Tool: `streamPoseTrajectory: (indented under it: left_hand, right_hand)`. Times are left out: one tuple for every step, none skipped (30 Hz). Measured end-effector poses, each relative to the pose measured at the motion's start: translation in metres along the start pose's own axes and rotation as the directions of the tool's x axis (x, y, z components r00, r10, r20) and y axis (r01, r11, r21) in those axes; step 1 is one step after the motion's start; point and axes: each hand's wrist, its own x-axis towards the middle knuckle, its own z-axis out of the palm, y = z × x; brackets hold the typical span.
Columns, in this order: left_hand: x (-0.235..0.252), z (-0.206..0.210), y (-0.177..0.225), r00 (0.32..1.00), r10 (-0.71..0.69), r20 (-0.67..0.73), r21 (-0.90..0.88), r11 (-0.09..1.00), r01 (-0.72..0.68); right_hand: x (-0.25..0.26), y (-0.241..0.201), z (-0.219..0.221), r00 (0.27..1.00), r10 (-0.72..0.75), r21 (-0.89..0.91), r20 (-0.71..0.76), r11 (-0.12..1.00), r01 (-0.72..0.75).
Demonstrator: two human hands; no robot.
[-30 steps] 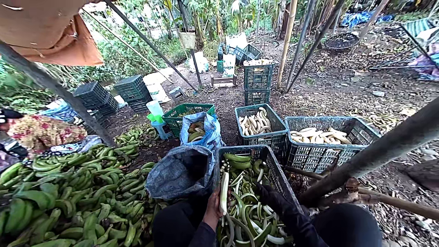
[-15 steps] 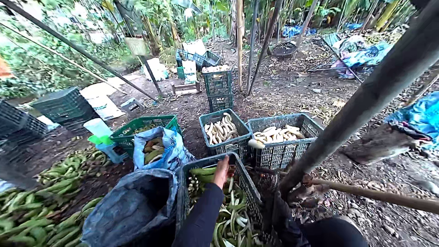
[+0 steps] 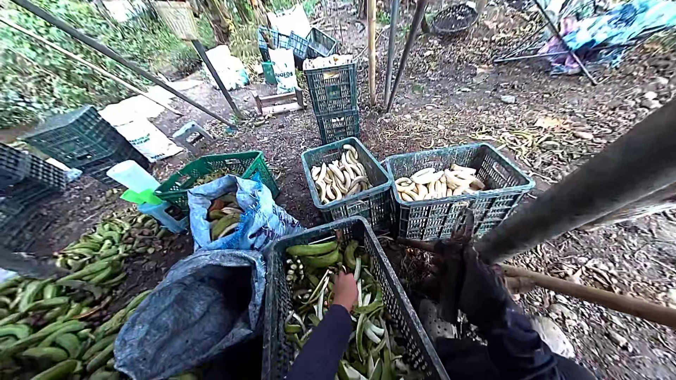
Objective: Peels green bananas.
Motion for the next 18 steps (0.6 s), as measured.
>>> streamPoseTrajectory:
  left_hand:
    - [0.005,-0.002,0.001,0.999,-0.035,0.008,0.049,0.998,0.034]
    - [0.007,-0.002,0.002,0.998,-0.051,0.048,0.123,0.991,0.044]
    - [0.008,-0.001,0.003,0.993,-0.060,0.102,0.203,0.979,0.038]
    - [0.007,0.003,0.005,0.987,-0.075,0.145,0.276,0.961,0.032]
    - [0.006,0.007,0.007,0.980,-0.095,0.174,0.329,0.944,0.033]
    - [0.005,0.011,0.008,0.978,-0.108,0.181,0.361,0.932,0.036]
    - [0.006,0.015,0.009,0.978,-0.117,0.174,0.383,0.923,0.042]
    - [0.007,0.019,0.009,0.978,-0.125,0.165,0.399,0.916,0.050]
    - [0.009,0.021,0.008,0.978,-0.137,0.156,0.407,0.911,0.062]
    - [0.011,0.023,0.005,0.978,-0.150,0.142,0.410,0.909,0.080]
    - [0.013,0.021,0.002,0.979,-0.160,0.129,0.397,0.913,0.097]
    - [0.013,0.015,-0.002,0.979,-0.168,0.115,0.349,0.930,0.119]
    - [0.011,0.005,-0.008,0.979,-0.178,0.097,0.254,0.956,0.148]
    - [0.008,-0.005,-0.017,0.979,-0.191,0.074,0.105,0.978,0.183]
    - [0.006,-0.014,-0.029,0.980,-0.197,0.038,-0.105,0.974,0.200]
    - [-0.001,-0.021,-0.043,0.979,-0.203,-0.007,-0.359,0.914,0.187]
    - [-0.016,-0.031,-0.052,0.974,-0.226,-0.026,-0.585,0.793,0.169]
    - [-0.038,-0.041,-0.059,0.969,-0.245,-0.028,-0.771,0.622,0.135]
  right_hand:
    - [-0.002,-0.002,0.007,1.000,0.019,-0.011,-0.024,1.000,-0.020]
    - [-0.006,-0.006,0.015,0.999,0.033,-0.026,-0.041,0.999,-0.034]
    - [-0.007,-0.010,0.020,0.999,0.026,-0.034,-0.036,0.999,-0.027]
    - [-0.007,-0.010,0.024,1.000,0.004,-0.029,0.000,1.000,-0.004]
    - [-0.007,-0.010,0.027,0.999,-0.016,-0.015,0.046,1.000,0.017]
    - [-0.006,-0.009,0.028,0.995,-0.025,0.008,0.093,1.000,0.024]
    - [-0.006,-0.008,0.031,0.993,-0.032,0.022,0.110,0.999,0.030]
    - [-0.008,-0.008,0.034,0.993,-0.029,0.024,0.118,0.999,0.027]
    - [-0.011,-0.009,0.037,0.993,-0.007,0.025,0.117,1.000,0.004]
    - [-0.012,-0.010,0.039,0.992,0.031,0.017,0.121,0.999,-0.033]
    - [-0.012,-0.012,0.041,0.991,0.068,-0.006,0.118,0.998,-0.068]
    - [-0.012,-0.013,0.042,0.987,0.105,-0.024,0.124,0.994,-0.103]
    - [-0.012,-0.015,0.044,0.983,0.129,-0.035,0.130,0.992,-0.125]
    - [-0.013,-0.015,0.045,0.982,0.138,-0.039,0.130,0.990,-0.134]
    - [-0.013,-0.014,0.046,0.983,0.131,-0.047,0.132,0.991,-0.125]
    - [-0.013,-0.012,0.047,0.984,0.115,-0.070,0.137,0.992,-0.107]
    - [-0.013,-0.009,0.046,0.984,0.100,-0.106,0.146,0.991,-0.085]
    - [-0.015,-0.006,0.046,0.986,0.084,-0.144,0.146,0.988,-0.063]
